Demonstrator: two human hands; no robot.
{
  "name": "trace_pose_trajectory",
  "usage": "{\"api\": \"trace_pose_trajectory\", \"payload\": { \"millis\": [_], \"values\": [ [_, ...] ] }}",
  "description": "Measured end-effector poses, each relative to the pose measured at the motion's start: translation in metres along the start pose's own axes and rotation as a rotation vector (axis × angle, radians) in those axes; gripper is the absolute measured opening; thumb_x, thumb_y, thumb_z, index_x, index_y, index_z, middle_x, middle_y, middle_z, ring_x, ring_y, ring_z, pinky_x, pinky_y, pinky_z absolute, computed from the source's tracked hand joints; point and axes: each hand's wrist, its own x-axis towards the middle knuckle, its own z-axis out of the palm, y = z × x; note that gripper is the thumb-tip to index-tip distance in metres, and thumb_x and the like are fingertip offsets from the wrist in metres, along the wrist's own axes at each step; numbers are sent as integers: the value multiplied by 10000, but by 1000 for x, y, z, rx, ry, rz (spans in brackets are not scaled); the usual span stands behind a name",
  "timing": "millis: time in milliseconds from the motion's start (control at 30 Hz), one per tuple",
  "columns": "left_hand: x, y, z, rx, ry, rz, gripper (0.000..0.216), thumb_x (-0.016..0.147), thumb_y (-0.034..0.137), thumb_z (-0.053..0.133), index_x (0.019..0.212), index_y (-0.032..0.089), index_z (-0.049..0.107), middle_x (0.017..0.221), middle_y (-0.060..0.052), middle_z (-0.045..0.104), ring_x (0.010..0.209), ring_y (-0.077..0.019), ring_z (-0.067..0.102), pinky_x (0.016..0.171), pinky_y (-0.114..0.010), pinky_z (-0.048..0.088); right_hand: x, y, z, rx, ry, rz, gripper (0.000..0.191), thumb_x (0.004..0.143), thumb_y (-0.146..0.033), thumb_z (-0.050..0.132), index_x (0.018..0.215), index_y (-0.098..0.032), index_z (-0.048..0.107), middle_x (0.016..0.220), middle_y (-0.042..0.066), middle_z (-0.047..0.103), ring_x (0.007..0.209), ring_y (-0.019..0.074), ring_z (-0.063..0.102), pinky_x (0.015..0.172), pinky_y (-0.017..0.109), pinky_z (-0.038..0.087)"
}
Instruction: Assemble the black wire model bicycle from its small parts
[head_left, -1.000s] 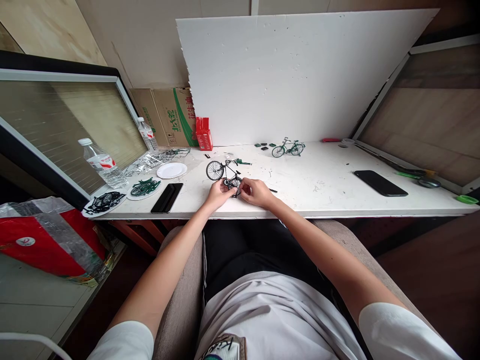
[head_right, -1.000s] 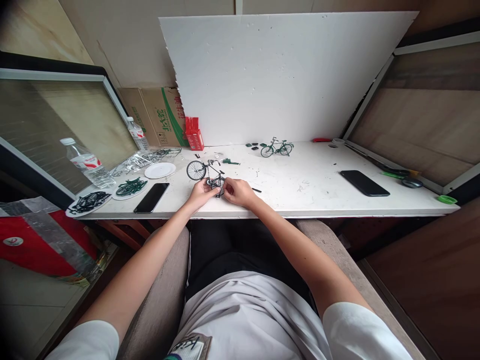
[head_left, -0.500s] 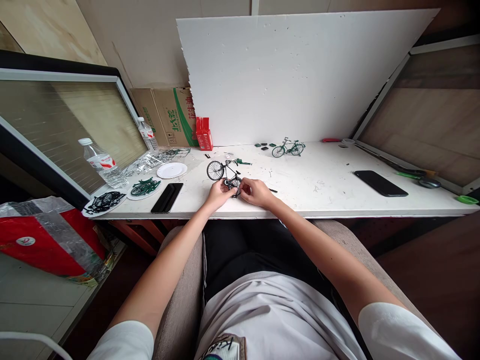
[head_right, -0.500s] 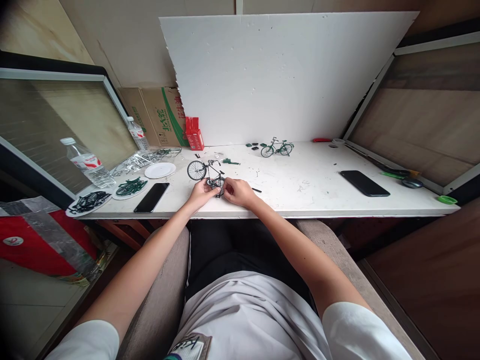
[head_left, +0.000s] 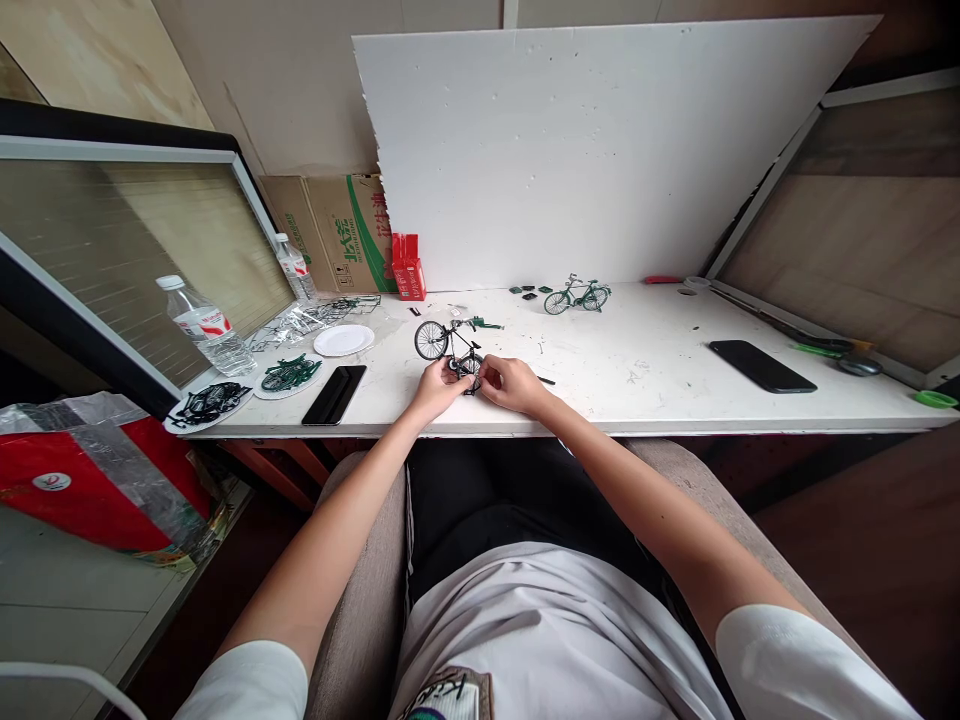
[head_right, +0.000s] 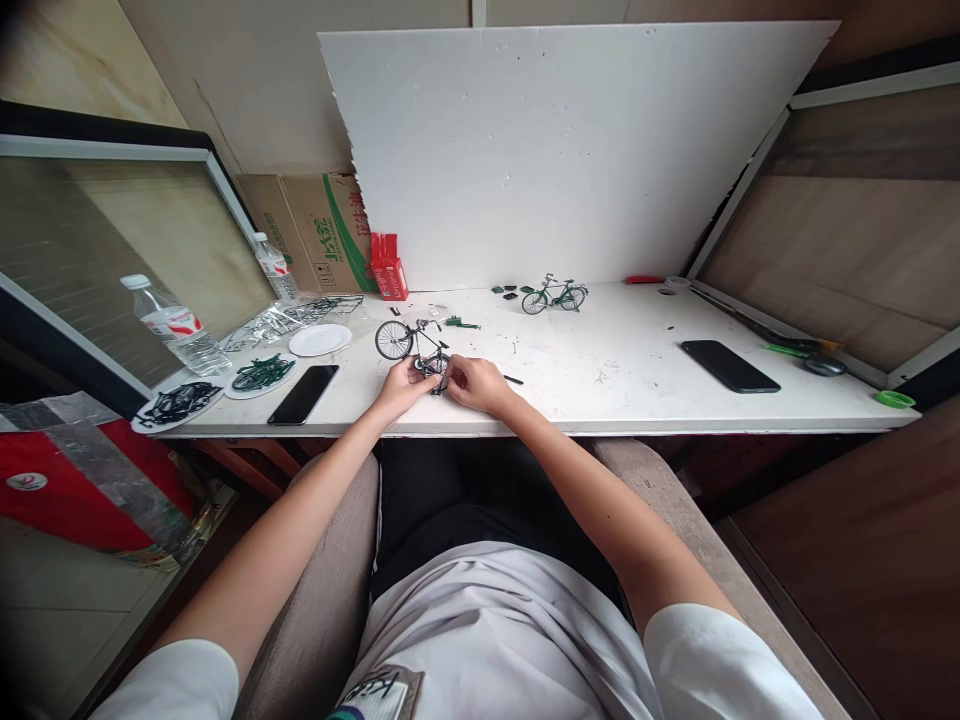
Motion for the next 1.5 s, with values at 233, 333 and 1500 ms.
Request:
{"api": "trace_pose_trajectory", "payload": {
  "millis": [233, 333, 1500],
  "values": [
    [0, 1, 0, 6, 9, -10, 474, 714, 295, 948, 1092, 171, 691, 1062, -124, 795, 1001, -279, 763, 988, -455, 619, 1, 0, 0, 3, -4, -3, 107, 867, -235, 618, 969, -212, 646, 760, 9, 701, 644, 174, 606, 645, 276, 386],
    [0, 0, 0, 7, 9, -12, 464, 713, 292, 947, 1079, 171, 688, 1059, -127, 794, 995, -278, 761, 978, -447, 619, 2, 1, 1, 1, -1, -8, 109, 860, -224, 617, 965, -208, 643, 773, 14, 708, 646, 171, 604, 646, 277, 383],
    [1, -1, 1, 13, 9, -9, 454, 739, 270, 911, 1114, 161, 679, 1080, -126, 791, 997, -260, 759, 951, -407, 612, 2, -1, 0, 0, -17, 15, 130, 866, -239, 616, 985, -202, 651, 776, 14, 704, 654, 170, 594, 649, 273, 377]
  ]
}}
